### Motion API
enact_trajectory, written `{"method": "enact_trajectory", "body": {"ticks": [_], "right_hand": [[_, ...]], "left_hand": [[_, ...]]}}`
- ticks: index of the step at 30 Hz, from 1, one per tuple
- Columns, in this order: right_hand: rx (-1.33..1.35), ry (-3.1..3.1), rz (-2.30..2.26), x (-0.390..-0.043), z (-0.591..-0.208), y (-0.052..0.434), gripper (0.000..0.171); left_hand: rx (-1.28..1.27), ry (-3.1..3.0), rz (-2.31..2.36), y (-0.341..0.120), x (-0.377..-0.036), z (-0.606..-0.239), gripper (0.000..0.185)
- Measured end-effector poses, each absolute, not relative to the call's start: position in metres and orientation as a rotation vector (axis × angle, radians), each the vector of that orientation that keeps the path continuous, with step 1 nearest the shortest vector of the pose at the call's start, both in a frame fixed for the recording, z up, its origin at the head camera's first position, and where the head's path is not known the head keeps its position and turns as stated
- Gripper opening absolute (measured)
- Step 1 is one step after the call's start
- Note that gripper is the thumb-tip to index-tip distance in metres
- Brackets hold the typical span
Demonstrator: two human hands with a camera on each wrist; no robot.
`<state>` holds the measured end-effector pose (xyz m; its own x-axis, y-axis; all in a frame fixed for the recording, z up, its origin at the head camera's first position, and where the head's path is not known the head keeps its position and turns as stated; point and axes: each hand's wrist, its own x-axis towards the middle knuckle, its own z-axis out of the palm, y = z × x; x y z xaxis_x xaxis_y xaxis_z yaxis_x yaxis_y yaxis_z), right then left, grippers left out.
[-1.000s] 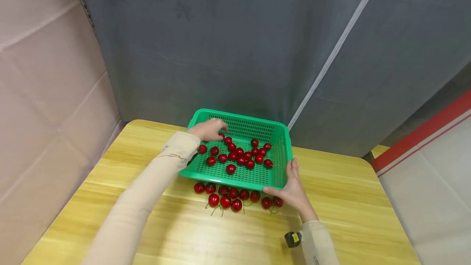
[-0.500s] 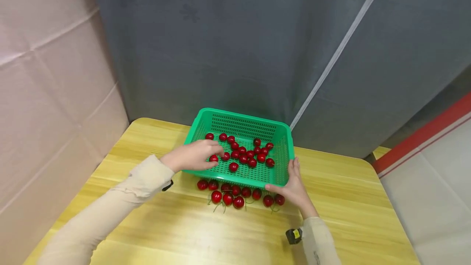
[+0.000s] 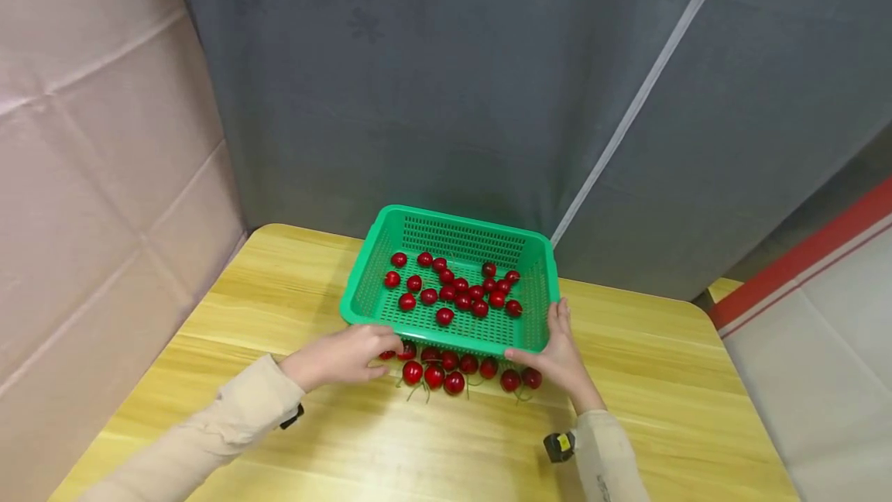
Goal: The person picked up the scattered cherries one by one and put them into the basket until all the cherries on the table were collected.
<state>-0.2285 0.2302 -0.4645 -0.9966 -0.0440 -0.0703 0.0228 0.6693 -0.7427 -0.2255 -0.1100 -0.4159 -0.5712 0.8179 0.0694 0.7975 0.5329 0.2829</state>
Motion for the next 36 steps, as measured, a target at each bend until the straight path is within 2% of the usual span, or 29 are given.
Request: {"method": "enact_trajectory", "body": {"ticks": [14,27,36], "right_hand": [[-0.013,2.798,-1.228,-0.228,-0.462,0.23,0.123],[0.011,2.79,-1.223,-0.228,-0.46,0.229,0.124],[0.01,2.789,-1.217,-0.228,-0.459,0.229,0.124]], "left_hand": [[1.297,2.867,0.294,-0.113,-0.227,-0.472,0.042],[1.423,2.918,0.459,-0.115,-0.241,-0.497,0.024],[1.36,2.9,0.452,-0.117,-0.242,-0.498,0.025]]}}
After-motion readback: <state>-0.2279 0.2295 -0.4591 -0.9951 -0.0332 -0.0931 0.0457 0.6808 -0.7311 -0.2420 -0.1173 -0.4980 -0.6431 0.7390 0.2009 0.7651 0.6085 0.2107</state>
